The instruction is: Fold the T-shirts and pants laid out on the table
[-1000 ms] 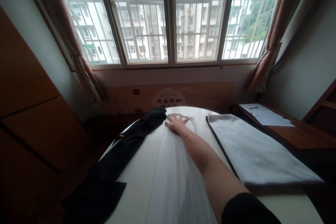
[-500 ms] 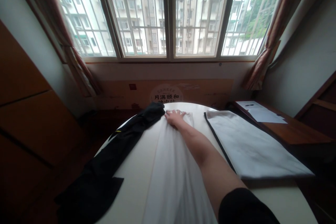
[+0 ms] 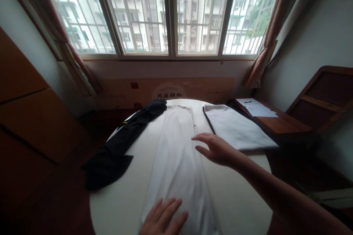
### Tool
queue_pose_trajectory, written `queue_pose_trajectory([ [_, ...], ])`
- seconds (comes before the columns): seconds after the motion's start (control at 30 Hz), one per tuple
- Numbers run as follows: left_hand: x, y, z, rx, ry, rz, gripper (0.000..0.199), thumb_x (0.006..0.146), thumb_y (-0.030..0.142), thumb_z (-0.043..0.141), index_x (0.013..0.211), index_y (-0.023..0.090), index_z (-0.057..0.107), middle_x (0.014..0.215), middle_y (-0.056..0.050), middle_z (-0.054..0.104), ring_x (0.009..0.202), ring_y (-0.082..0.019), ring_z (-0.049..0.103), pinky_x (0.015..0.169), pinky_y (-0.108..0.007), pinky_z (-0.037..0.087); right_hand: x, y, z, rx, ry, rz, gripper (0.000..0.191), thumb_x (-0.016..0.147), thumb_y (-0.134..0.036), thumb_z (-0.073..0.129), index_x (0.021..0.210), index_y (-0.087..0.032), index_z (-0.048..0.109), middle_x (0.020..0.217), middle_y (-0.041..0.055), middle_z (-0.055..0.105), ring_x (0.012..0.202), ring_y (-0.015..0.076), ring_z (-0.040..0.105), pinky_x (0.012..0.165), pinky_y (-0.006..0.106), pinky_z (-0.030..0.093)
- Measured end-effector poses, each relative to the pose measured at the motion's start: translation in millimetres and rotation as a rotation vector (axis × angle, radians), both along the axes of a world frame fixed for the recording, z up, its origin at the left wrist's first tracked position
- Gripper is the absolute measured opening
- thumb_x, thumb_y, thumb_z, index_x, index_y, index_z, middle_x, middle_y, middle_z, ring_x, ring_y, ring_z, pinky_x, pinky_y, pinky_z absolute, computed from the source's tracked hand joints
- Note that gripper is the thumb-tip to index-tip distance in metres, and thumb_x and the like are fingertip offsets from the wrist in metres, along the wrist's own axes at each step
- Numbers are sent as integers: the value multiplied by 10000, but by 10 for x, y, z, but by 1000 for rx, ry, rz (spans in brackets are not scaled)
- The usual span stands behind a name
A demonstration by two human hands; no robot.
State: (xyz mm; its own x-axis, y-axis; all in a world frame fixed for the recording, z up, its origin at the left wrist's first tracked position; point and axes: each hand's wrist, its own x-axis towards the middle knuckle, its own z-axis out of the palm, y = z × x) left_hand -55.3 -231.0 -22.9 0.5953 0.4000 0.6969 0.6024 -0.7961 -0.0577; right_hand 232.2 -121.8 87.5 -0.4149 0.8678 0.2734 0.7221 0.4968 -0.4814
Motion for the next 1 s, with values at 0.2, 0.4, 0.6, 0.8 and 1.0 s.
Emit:
queue_pose_trajectory([
  [0.2,-915,-228,475,-179,172,156,426,859,470,694,1225,253,665,1133,-61,741,971,-220,718,838,-292,601,276,-1444,-349,-94,27,-71,377,936,-394,625,1304,-319,665,1348,88,652,1222,268,636,1030,405,538],
  [0.4,-970,-343,379,-330,86,165,302,844,363,707,1130,269,724,1100,-65,746,983,-245,711,850,-360,608,54,-1995,-736,-81,10,-73,410,888,-389,693,1292,-318,673,1365,99,639,1233,281,624,1020,402,544],
  [0.6,-849,-522,480,-529,-73,207,179,883,202,600,971,234,754,940,-47,761,876,-207,717,803,-327,600,-135,-2069,-852,34,-33,-113,320,920,-277,615,1229,-284,702,1281,103,675,1142,265,656,969,421,549],
  [0.8,-780,-598,546,-545,-97,238,254,860,160,620,1063,246,747,901,-27,757,821,-189,711,744,-288,584,-135,-2093,-860,68,-30,-117,228,931,-277,587,1105,-280,736,1201,82,696,1054,228,679,895,347,569],
  [1.0,-750,-566,542,-519,-79,229,194,895,168,608,983,252,759,886,-15,742,817,-177,709,726,-263,573,-204,-2079,-844,72,43,-140,184,954,-233,513,954,-252,696,1111,69,706,976,205,688,841,311,572],
])
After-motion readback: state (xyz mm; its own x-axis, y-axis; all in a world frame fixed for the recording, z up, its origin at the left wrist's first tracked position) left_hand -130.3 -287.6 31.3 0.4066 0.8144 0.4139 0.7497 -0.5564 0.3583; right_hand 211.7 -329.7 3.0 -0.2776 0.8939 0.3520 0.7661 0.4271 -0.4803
